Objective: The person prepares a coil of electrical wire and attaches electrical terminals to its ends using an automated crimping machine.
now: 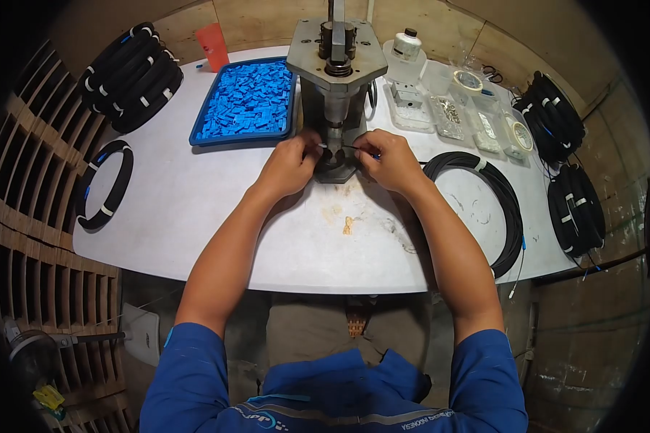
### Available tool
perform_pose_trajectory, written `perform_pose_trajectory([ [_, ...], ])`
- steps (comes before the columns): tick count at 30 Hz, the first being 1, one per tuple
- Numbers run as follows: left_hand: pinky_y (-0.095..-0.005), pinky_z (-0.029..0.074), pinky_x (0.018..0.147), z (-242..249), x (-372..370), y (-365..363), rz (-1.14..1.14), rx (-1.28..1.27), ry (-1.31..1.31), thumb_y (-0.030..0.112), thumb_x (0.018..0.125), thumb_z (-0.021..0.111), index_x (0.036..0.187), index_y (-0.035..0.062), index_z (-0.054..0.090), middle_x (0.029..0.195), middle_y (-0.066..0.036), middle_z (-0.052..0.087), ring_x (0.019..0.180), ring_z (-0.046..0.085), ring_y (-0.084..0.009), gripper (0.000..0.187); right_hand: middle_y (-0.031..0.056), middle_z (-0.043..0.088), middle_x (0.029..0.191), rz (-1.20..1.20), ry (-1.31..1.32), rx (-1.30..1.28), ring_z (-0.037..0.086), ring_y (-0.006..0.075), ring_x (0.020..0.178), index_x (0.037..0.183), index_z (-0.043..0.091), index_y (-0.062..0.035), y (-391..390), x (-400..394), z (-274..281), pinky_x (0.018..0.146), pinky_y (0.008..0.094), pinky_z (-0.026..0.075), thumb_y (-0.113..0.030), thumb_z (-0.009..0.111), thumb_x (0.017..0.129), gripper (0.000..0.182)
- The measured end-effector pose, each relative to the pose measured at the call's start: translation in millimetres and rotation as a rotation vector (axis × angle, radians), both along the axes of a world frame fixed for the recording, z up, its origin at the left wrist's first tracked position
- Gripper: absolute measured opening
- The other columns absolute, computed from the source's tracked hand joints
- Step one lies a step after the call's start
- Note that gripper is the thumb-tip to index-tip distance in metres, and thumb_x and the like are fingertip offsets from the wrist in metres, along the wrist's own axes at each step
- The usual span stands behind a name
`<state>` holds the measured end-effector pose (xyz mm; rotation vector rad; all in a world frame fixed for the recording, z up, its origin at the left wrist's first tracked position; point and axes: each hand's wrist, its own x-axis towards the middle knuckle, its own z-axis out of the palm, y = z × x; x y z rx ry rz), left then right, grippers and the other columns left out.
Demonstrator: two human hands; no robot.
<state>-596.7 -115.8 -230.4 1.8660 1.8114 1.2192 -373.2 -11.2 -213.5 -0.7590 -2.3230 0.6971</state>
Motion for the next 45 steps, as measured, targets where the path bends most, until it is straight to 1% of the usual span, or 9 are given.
perform_pose_trajectory([
  [11, -0.0420, 0.055, 0.084, 5, 2, -2, 0.008, -0.010, 0.015, 0.012, 0.096, 0.064, 0.114, -0.0017, 0.063, 0.099, -0.022, 0.074, 0.095, 0.073, -0.0365, 0.022, 0.0159, 0.071, 0.094, 0.002, -0.002, 0.001, 0.070, 0.0320, 0.087, 0.103, 0.074, -0.0026, -1, 0, 1, 0.079, 0.0391, 0.056, -0.007, 0.075, 0.088, 0.016],
  [14, -0.0428, 0.055, 0.085, 9, 5, -5, 0.003, -0.078, -0.023, 0.012, 0.096, 0.065, 0.116, -0.0015, 0.063, 0.100, -0.022, 0.074, 0.096, 0.073, -0.0368, 0.024, 0.0159, 0.071, 0.094, 0.008, 0.003, -0.005, 0.071, 0.0319, 0.087, 0.103, 0.074, -0.0025, 0, 0, 0, 0.080, 0.0388, 0.056, -0.007, 0.075, 0.088, 0.016],
  [16, -0.0466, 0.055, 0.084, 9, 6, -6, 0.015, -0.017, -0.014, 0.011, 0.096, 0.064, 0.115, -0.0006, 0.063, 0.098, -0.024, 0.074, 0.096, 0.072, -0.0418, 0.022, 0.0158, 0.071, 0.094, 0.012, 0.007, 0.014, 0.071, 0.0315, 0.087, 0.103, 0.074, -0.0026, -1, 1, 1, 0.080, 0.0385, 0.057, -0.007, 0.075, 0.089, 0.015],
  [17, -0.0466, 0.055, 0.084, 8, 6, -5, 0.015, -0.017, -0.014, 0.011, 0.096, 0.064, 0.115, -0.0006, 0.063, 0.098, -0.024, 0.074, 0.096, 0.072, -0.0418, 0.022, 0.0158, 0.071, 0.094, 0.012, 0.006, 0.015, 0.071, 0.0315, 0.087, 0.103, 0.074, -0.0026, -1, 1, 1, 0.080, 0.0385, 0.057, -0.007, 0.075, 0.089, 0.015],
  [19, -0.0433, 0.055, 0.085, 5, 3, -3, 0.003, -0.044, -0.018, 0.012, 0.097, 0.066, 0.117, -0.0014, 0.063, 0.100, -0.022, 0.074, 0.096, 0.073, -0.0373, 0.025, 0.0159, 0.071, 0.094, 0.006, 0.007, 0.005, 0.071, 0.0314, 0.086, 0.103, 0.074, -0.0025, -1, 0, 1, 0.079, 0.0381, 0.057, -0.007, 0.075, 0.088, 0.015],
  [26, -0.0427, 0.055, 0.086, 2, 2, -1, 0.010, -0.035, 0.000, 0.013, 0.098, 0.064, 0.117, -0.0015, 0.063, 0.101, -0.022, 0.074, 0.096, 0.073, -0.0372, 0.024, 0.0158, 0.071, 0.093, 0.009, 0.005, 0.009, 0.071, 0.0314, 0.086, 0.103, 0.074, -0.0023, 0, 0, 0, 0.079, 0.0381, 0.057, -0.007, 0.075, 0.088, 0.016],
  [28, -0.0427, 0.055, 0.086, 0, 2, -1, 0.013, 0.021, -0.013, 0.013, 0.099, 0.063, 0.117, -0.0015, 0.063, 0.101, -0.022, 0.074, 0.097, 0.073, -0.0374, 0.023, 0.0158, 0.071, 0.093, 0.007, 0.001, 0.013, 0.071, 0.0311, 0.086, 0.103, 0.074, -0.0024, -1, 0, 1, 0.079, 0.0381, 0.057, -0.007, 0.075, 0.088, 0.016],
  [38, -0.0427, 0.055, 0.085, 1, 2, -1, 0.008, -0.014, 0.005, 0.013, 0.100, 0.062, 0.115, -0.0003, 0.063, 0.099, -0.022, 0.073, 0.096, 0.073, -0.0380, 0.020, 0.0154, 0.072, 0.093, 0.008, -0.003, -0.010, 0.071, 0.0304, 0.085, 0.103, 0.074, -0.0026, -1, 0, 1, 0.079, 0.0380, 0.057, -0.008, 0.074, 0.088, 0.016],
  [45, -0.0429, 0.055, 0.085, 3, 3, -1, 0.013, -0.010, 0.001, 0.013, 0.099, 0.062, 0.113, -0.0003, 0.063, 0.099, -0.022, 0.074, 0.096, 0.073, -0.0380, 0.019, 0.0153, 0.072, 0.093, 0.007, -0.021, 0.005, 0.071, 0.0303, 0.085, 0.103, 0.074, -0.0029, -2, 0, 4, 0.079, 0.0380, 0.057, -0.008, 0.077, 0.087, 0.017],
])
